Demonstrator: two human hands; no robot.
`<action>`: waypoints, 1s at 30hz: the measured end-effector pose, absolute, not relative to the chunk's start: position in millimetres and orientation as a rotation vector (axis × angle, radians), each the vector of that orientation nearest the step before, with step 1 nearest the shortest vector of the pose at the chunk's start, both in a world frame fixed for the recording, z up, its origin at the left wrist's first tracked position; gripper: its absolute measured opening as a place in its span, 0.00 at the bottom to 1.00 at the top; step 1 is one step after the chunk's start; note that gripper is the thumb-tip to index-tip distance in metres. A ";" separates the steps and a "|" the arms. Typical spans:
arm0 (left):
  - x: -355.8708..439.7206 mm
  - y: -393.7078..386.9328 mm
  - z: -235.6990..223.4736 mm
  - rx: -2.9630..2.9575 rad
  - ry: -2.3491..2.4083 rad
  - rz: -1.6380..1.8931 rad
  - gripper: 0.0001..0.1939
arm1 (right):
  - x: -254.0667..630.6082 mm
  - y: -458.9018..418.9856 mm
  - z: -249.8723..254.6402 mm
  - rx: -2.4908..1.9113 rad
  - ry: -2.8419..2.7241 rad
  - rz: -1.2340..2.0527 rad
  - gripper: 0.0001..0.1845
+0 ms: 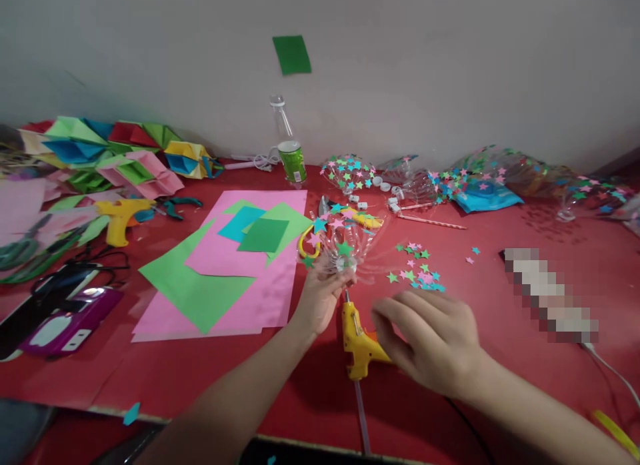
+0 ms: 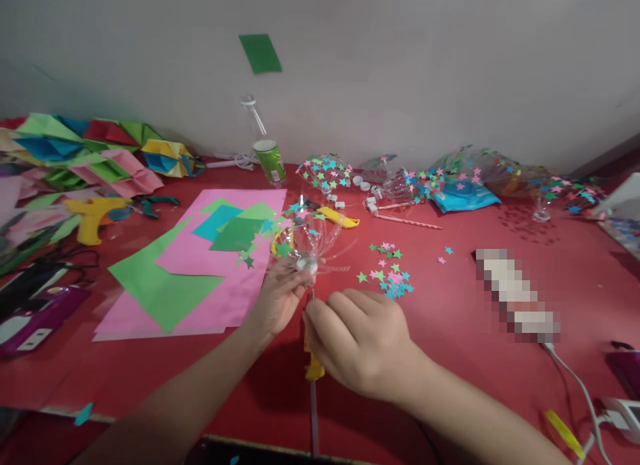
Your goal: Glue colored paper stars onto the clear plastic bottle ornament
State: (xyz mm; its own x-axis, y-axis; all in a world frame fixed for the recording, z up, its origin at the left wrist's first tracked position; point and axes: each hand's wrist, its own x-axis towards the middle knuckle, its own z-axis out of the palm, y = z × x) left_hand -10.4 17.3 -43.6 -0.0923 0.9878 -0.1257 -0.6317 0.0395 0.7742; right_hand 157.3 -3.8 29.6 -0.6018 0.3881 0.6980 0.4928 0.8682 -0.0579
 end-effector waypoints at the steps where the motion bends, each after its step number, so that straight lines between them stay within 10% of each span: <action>1: -10.3 17.3 -43.6 0.572 0.819 1.483 0.16 | 154.4 -1.4 25.5 -0.700 -2.306 -0.150 0.06; 30: -4.3 11.1 -44.2 0.687 0.906 1.414 0.20 | 147.4 10.1 3.0 -0.886 -2.235 -0.253 0.12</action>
